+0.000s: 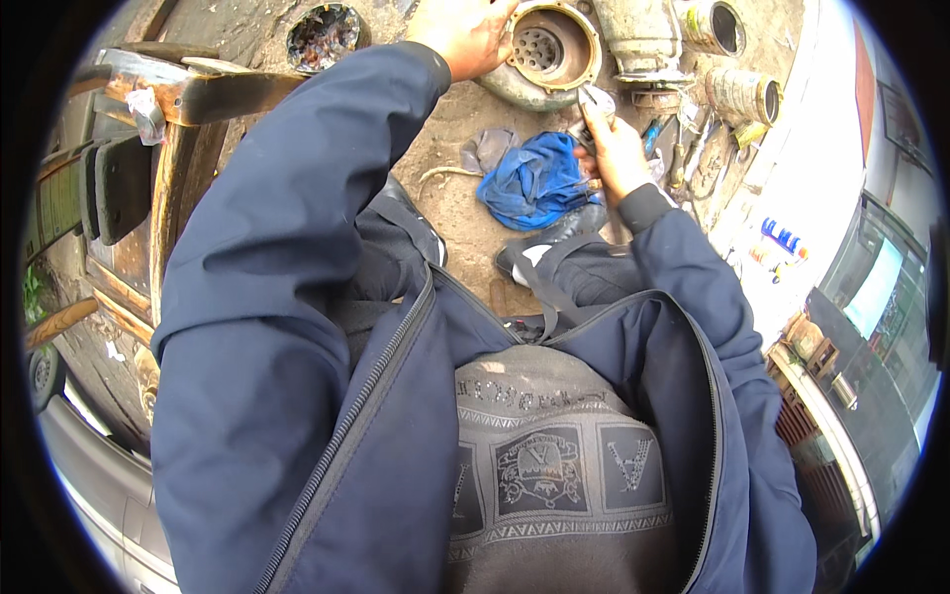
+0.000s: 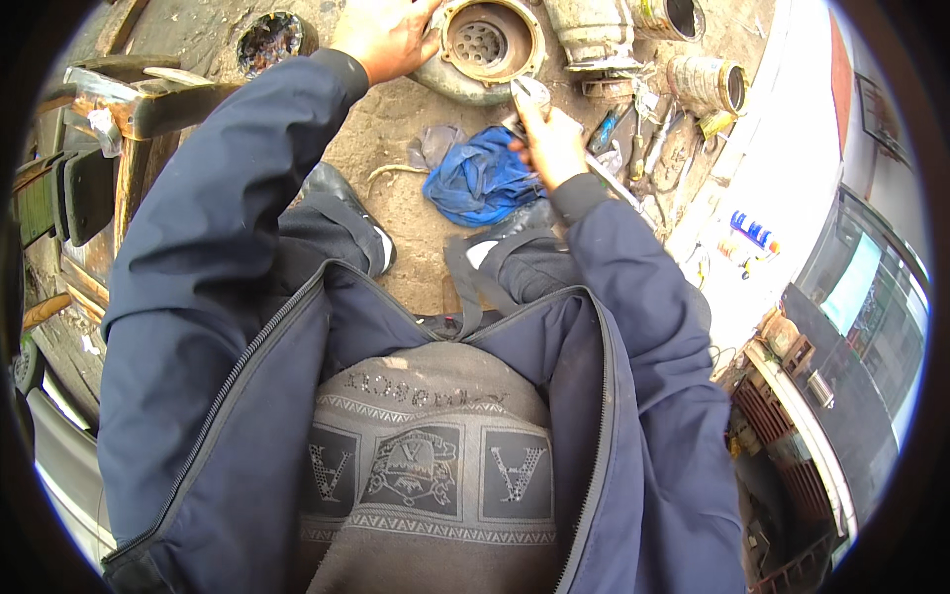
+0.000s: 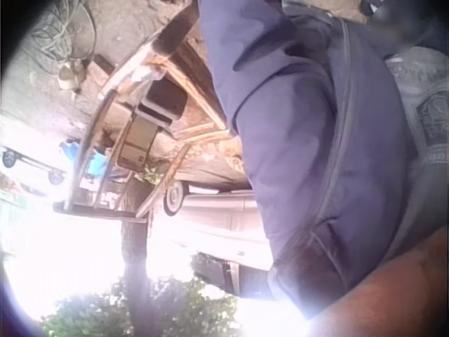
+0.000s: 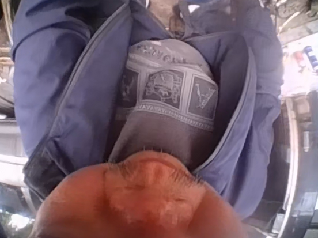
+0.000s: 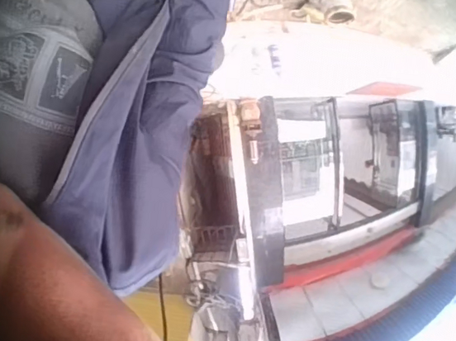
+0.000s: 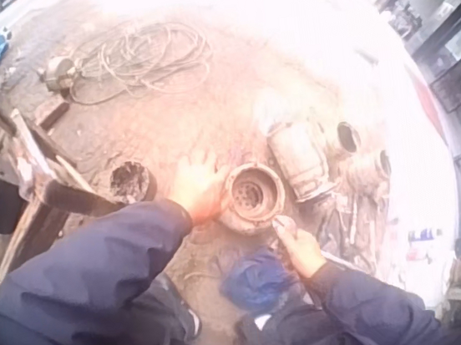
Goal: The person sits on the ground and uses a wrench to tighten bolts on a circular metal part. They repeatedly adjust the wrench and reposition the part while working.
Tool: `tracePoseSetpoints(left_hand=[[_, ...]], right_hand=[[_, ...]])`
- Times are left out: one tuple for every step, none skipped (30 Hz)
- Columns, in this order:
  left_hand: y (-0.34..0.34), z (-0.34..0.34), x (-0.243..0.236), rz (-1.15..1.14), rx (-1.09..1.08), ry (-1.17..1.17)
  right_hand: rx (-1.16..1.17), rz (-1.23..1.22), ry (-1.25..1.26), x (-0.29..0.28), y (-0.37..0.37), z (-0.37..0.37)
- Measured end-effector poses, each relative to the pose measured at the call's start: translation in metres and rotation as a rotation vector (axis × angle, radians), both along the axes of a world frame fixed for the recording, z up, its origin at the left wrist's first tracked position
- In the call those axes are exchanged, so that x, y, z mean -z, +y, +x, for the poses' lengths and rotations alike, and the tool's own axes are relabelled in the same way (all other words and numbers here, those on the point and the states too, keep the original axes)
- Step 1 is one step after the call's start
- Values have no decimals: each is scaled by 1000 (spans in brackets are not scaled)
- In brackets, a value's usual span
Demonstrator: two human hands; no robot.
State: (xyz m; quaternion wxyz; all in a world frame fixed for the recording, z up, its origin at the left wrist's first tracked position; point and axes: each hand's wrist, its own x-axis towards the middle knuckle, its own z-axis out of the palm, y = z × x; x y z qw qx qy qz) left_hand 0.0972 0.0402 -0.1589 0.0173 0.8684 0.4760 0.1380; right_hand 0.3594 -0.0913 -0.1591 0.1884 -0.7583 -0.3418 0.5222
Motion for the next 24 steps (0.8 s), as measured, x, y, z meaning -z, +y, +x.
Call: tracePoseSetpoints(left_hand=[[-1, 0, -1, -1, 4, 3], [-3, 0, -1, -16, 10, 1], [-4, 0, -1, -29, 15, 3], [-2, 0, -2, -32, 18, 5], [-2, 0, -2, -25, 12, -5], [-2, 0, -2, -24, 7, -14], [-2, 1, -2, -25, 3, -23], [-2, 0, -3, 3, 4, -34], [-2, 0, -3, 31, 6, -44], [-2, 0, -3, 58, 8, -55], [-2, 0, -2, 60, 6, -52], [-2, 0, -3, 62, 5, -48], [-1, -1, -3, 65, 4, -43], [-1, -1, -3, 38, 10, -54], [-1, -1, -3, 10, 15, -65], [0, -2, -3, -17, 20, -76], [0, -2, -3, 6, 20, -85], [0, -2, -3, 29, 22, -94], [0, -2, -3, 50, 23, -104], [-1, -2, -3, 34, 20, -108], [-1, -2, -2, 19, 17, -112], [-1, -1, -2, 2, 13, -119], [-2, -1, -1, 2, 4, -108], [-1, 0, -1, 5, -8, -98]], right_hand=[[-197, 31, -146, -7, 10, 14], [-376, 26, -288, -13, 20, 25], [-532, 61, -325, -17, 31, 33], [-731, 129, -474, -21, 42, 39], [-930, 187, -643, -23, 54, 43], [-1022, 176, -618, -24, 64, 44], [-1111, 241, -592, -24, 74, 43], [-1175, 258, -622, -25, 82, 41], [-1231, 333, -635, -26, 90, 38], [-1297, 333, -694, -27, 97, 32], [-1391, 310, -742, -30, 103, 27], [-1479, 339, -765, -35, 110, 22], [-1550, 434, -790, -41, 117, 16], [-1601, 457, -838, -46, 124, 9], [-1673, 502, -810, -51, 130, 3], [-1735, 559, -787, -55, 138, -3], [-1794, 620, -765, -56, 145, -8], [-1836, 622, -702, -55, 152, -10], [-1888, 627, -691, -50, 160, -12], [-1892, 531, -666, -45, 164, -8], [-1859, 549, -660, -39, 168, -3], [-1790, 351, -709, -31, 168, 4], [-1694, 343, -697, -25, 163, 12], [-1643, 369, -666, -21, 157, 20]])
